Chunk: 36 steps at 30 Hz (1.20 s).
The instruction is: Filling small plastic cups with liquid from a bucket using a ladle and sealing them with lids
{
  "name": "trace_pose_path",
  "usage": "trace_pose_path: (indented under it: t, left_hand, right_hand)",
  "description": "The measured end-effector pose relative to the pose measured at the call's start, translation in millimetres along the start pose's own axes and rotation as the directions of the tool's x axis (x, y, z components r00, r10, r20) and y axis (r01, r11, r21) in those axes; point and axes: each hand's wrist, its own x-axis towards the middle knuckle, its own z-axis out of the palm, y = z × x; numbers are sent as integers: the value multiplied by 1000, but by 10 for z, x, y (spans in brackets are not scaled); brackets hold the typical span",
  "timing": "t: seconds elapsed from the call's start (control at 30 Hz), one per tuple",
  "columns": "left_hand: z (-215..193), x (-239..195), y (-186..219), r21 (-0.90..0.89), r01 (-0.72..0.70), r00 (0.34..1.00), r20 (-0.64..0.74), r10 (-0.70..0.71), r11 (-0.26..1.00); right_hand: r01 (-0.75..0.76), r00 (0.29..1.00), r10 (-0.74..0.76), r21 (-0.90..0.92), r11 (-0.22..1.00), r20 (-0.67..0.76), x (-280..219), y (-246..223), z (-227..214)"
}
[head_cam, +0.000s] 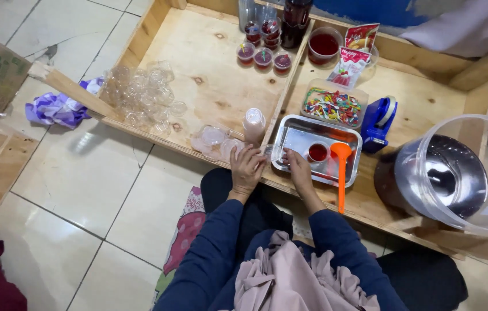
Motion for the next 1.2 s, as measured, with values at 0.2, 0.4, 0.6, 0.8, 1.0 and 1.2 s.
trace_pose_path:
  t: [0.2,0.4,0.6,0.8,1.0,1.2]
  left_hand:
    - [596,34,494,-39,-244,970,6,244,969]
    - [1010,-145,634,-29,-249,925,291,246,968]
    - [1385,-410,441,62,58,827,556,-83,996]
    - [1402,-205,534,106,161,736,650,-191,981]
    - [1389,48,689,157,159,654,723,-223,975]
    - [1392,191,828,180,137,611,759,-226,974]
  right_hand:
    - [-73,976,127,283,956,-176,24,252,-478]
    - [-136,912,252,341,930,-324,37,491,-897]
    - [-160,885,214,162,974,-414,261,592,-1123]
    - [-201,943,31,-491,848,-332,531,567,-1210]
    - [-49,960,-141,-640,767,-242,845,1063,-1225]
    - [-11,970,-176,-757,654,-166,923,1207,-1199]
